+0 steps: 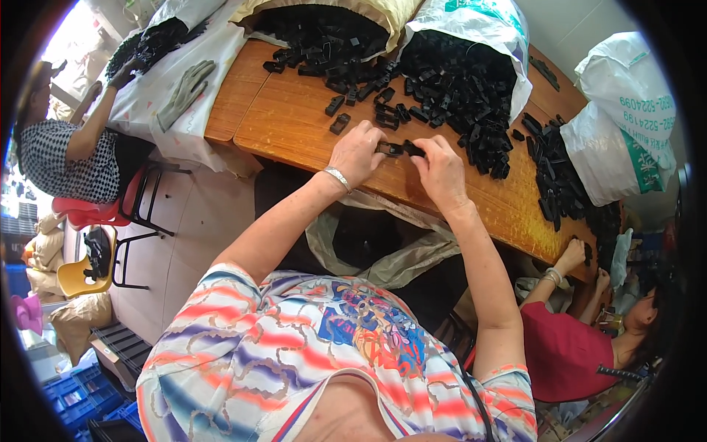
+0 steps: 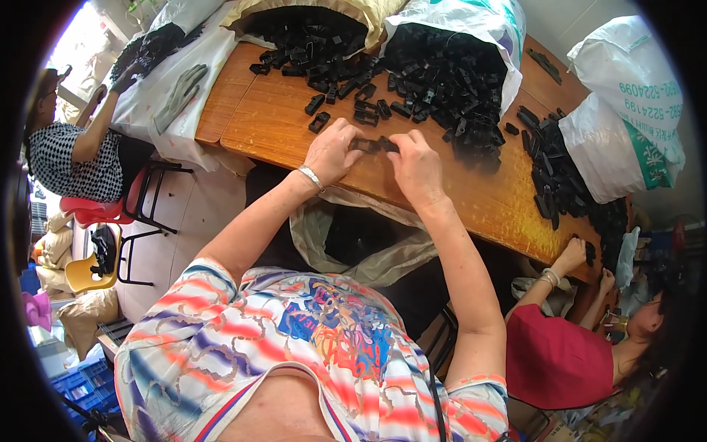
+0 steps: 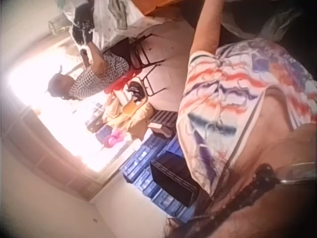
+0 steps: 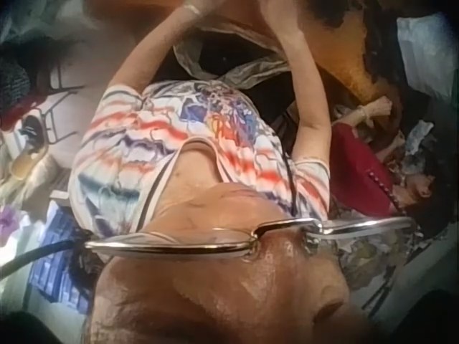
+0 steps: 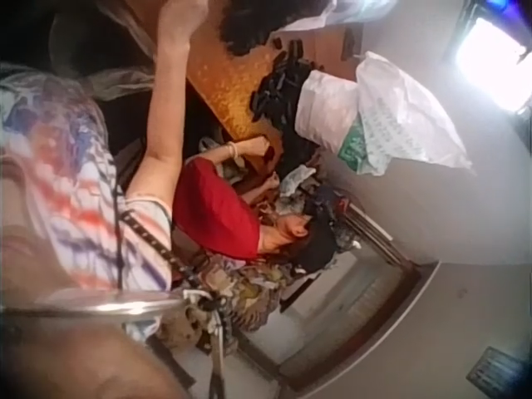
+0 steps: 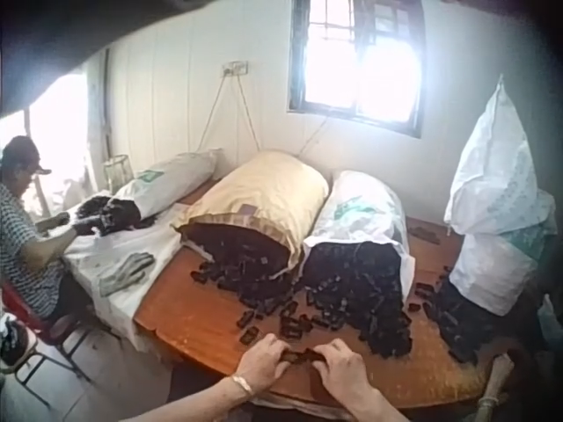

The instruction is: Manually assembling or inspecting small black plastic buckles at a workshop table.

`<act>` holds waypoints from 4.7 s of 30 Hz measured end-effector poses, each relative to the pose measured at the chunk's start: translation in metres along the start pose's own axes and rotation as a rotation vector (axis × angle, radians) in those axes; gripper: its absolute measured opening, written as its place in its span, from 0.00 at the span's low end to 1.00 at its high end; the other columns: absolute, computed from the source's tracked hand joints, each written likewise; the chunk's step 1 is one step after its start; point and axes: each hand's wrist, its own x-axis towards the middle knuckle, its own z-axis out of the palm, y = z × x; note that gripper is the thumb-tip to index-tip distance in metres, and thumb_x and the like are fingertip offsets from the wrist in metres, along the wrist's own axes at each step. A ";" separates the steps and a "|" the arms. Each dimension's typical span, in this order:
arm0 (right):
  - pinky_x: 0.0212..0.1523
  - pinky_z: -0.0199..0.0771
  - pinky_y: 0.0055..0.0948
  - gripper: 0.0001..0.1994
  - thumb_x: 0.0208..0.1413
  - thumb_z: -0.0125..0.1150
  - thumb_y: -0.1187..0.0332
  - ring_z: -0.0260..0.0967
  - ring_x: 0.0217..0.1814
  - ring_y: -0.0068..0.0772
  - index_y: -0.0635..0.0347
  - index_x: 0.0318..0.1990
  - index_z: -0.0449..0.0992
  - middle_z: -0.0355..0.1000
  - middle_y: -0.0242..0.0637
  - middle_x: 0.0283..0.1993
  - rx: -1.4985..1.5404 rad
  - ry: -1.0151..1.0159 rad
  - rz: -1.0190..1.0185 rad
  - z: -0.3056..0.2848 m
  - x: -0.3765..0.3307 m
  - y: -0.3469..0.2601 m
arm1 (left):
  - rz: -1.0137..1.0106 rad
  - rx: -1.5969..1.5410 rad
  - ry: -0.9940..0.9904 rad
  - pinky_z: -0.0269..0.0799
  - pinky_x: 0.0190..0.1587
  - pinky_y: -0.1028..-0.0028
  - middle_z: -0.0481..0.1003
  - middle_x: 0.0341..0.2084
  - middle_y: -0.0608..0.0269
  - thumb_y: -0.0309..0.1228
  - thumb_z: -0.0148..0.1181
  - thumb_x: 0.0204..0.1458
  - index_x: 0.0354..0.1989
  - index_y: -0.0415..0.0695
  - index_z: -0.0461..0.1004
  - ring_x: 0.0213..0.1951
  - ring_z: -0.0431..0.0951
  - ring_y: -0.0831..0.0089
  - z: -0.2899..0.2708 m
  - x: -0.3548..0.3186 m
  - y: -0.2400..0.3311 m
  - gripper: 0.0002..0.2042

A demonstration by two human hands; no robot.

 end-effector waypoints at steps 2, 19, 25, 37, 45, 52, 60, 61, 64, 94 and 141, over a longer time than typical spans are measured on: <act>0.39 0.75 0.42 0.11 0.48 0.66 0.75 0.74 0.39 0.50 0.59 0.41 0.78 0.72 0.41 0.40 0.010 0.003 -0.055 0.007 0.005 -0.010 | -0.026 -0.028 -0.023 0.73 0.47 0.63 0.71 0.39 0.55 0.28 0.69 0.45 0.40 0.41 0.75 0.44 0.74 0.56 -0.002 -0.001 0.002 0.14; 0.37 0.78 0.36 0.14 0.50 0.60 0.75 0.73 0.41 0.41 0.64 0.46 0.77 0.69 0.40 0.40 -0.290 -0.100 -0.279 0.035 0.001 -0.009 | -0.091 -0.082 -0.125 0.73 0.48 0.65 0.74 0.38 0.57 0.28 0.68 0.45 0.39 0.42 0.79 0.45 0.76 0.59 -0.006 0.003 -0.003 0.12; 0.38 0.78 0.39 0.14 0.50 0.57 0.75 0.72 0.43 0.42 0.65 0.46 0.74 0.68 0.43 0.42 -0.390 -0.030 -0.344 0.036 -0.001 -0.010 | -0.001 -0.047 -0.094 0.73 0.48 0.64 0.74 0.39 0.55 0.27 0.64 0.47 0.42 0.41 0.78 0.45 0.75 0.57 -0.008 0.002 -0.009 0.13; 0.35 0.76 0.38 0.09 0.48 0.67 0.71 0.75 0.36 0.46 0.59 0.37 0.79 0.73 0.42 0.33 0.063 -0.113 -0.162 0.025 -0.044 -0.040 | -0.154 0.284 0.279 0.72 0.46 0.63 0.73 0.38 0.55 0.32 0.67 0.47 0.39 0.42 0.76 0.45 0.74 0.56 -0.028 0.003 -0.043 0.13; 0.41 0.77 0.42 0.14 0.52 0.65 0.74 0.75 0.40 0.49 0.56 0.48 0.78 0.71 0.42 0.44 -0.197 0.091 0.021 0.030 0.058 0.038 | 0.168 -0.072 0.208 0.70 0.41 0.62 0.71 0.32 0.56 0.19 0.66 0.41 0.32 0.41 0.71 0.40 0.72 0.54 -0.010 -0.001 -0.013 0.11; 0.42 0.77 0.42 0.15 0.53 0.64 0.72 0.75 0.42 0.51 0.53 0.50 0.78 0.73 0.44 0.42 -0.325 0.004 0.093 0.030 0.069 0.051 | 0.457 -0.017 0.078 0.71 0.45 0.64 0.72 0.35 0.58 0.20 0.64 0.44 0.32 0.41 0.72 0.42 0.71 0.56 -0.009 -0.005 -0.016 0.08; 0.43 0.76 0.43 0.12 0.54 0.63 0.74 0.74 0.43 0.54 0.67 0.46 0.76 0.75 0.48 0.41 -0.193 -0.066 0.001 0.013 0.016 0.031 | 0.279 -0.228 0.023 0.71 0.47 0.66 0.72 0.38 0.58 0.20 0.66 0.43 0.40 0.40 0.72 0.43 0.72 0.58 -0.020 -0.008 -0.012 0.15; 0.41 0.76 0.44 0.12 0.52 0.64 0.74 0.74 0.42 0.54 0.66 0.44 0.76 0.74 0.48 0.41 -0.212 -0.044 -0.025 0.013 0.012 0.031 | 0.227 -0.251 -0.009 0.71 0.47 0.65 0.72 0.40 0.57 0.21 0.68 0.43 0.44 0.41 0.72 0.44 0.72 0.58 -0.023 -0.009 -0.010 0.18; 0.39 0.76 0.44 0.12 0.49 0.65 0.76 0.74 0.39 0.54 0.64 0.42 0.76 0.73 0.47 0.40 -0.149 0.019 -0.059 0.012 0.006 0.029 | 0.255 -0.123 0.098 0.71 0.47 0.64 0.72 0.39 0.58 0.23 0.69 0.43 0.44 0.42 0.74 0.43 0.72 0.59 -0.020 -0.009 -0.015 0.17; 0.40 0.76 0.33 0.16 0.48 0.58 0.73 0.71 0.45 0.39 0.68 0.46 0.74 0.68 0.41 0.43 -0.505 -0.129 -0.353 0.049 0.002 -0.026 | 0.170 -0.053 0.011 0.69 0.47 0.65 0.73 0.34 0.58 0.26 0.66 0.42 0.36 0.42 0.77 0.41 0.70 0.58 -0.014 -0.002 -0.028 0.11; 0.41 0.74 0.42 0.11 0.52 0.62 0.75 0.74 0.41 0.50 0.61 0.44 0.76 0.71 0.43 0.42 0.090 0.106 0.014 0.012 -0.010 -0.003 | 0.190 0.039 -0.194 0.72 0.51 0.63 0.72 0.43 0.58 0.27 0.67 0.44 0.42 0.46 0.78 0.49 0.72 0.57 -0.004 0.026 -0.008 0.14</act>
